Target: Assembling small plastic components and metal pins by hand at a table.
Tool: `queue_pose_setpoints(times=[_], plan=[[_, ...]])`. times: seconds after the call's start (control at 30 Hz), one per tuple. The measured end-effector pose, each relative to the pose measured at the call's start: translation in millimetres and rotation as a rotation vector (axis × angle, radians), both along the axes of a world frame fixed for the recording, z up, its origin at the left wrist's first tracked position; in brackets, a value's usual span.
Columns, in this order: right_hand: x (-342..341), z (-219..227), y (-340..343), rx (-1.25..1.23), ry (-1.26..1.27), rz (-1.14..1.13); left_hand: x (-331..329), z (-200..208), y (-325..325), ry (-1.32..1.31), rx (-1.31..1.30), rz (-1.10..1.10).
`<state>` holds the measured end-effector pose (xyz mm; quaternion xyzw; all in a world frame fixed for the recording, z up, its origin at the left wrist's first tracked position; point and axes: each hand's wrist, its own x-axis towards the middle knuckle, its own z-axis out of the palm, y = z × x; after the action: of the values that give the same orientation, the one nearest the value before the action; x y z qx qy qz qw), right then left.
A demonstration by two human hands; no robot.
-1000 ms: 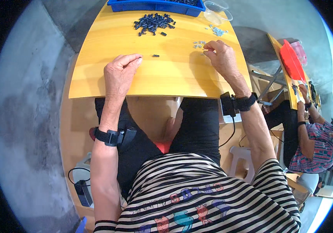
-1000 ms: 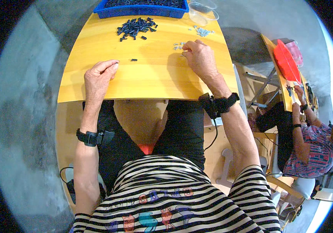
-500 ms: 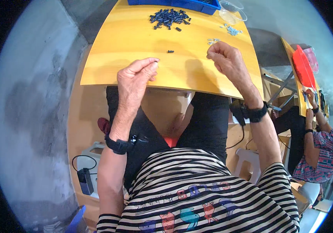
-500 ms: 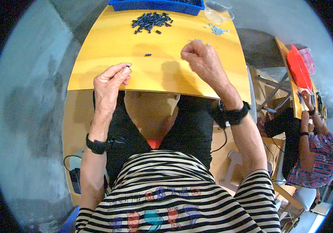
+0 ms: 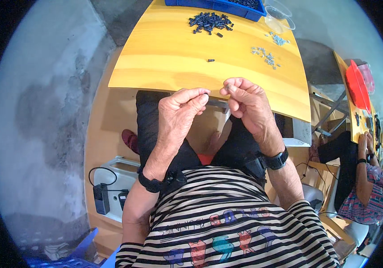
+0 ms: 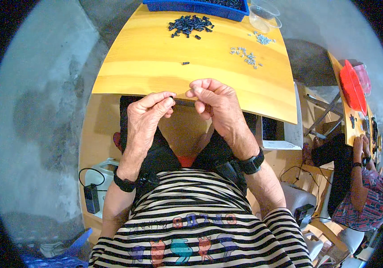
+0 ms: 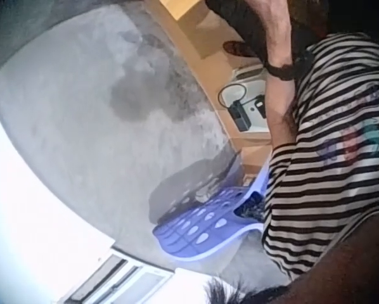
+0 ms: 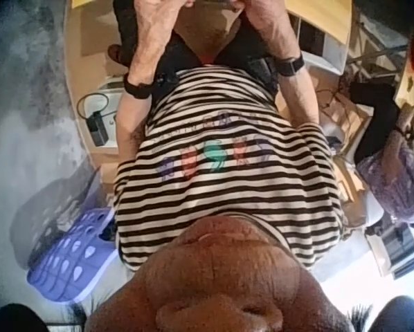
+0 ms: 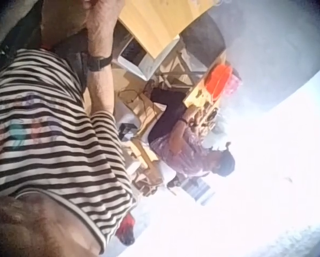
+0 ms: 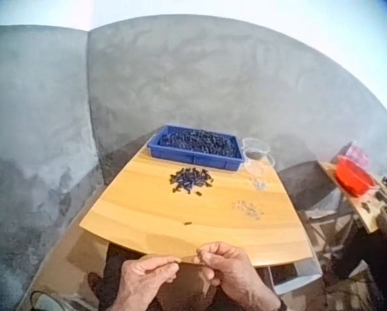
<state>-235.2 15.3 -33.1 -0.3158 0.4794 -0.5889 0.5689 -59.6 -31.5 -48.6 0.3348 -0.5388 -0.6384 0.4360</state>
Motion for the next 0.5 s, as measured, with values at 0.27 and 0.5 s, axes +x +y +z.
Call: queue_pose_setpoints(times=[0.27, 0.5], plan=[[5, 2, 8, -0.093, -0.371, 0.064, -2, 21, 14, 0.077, 0.02, -0.039], [9, -6, 12, -0.155, -0.479, 0.16, -2, 30, 22, 0.016, -0.118, -0.028]])
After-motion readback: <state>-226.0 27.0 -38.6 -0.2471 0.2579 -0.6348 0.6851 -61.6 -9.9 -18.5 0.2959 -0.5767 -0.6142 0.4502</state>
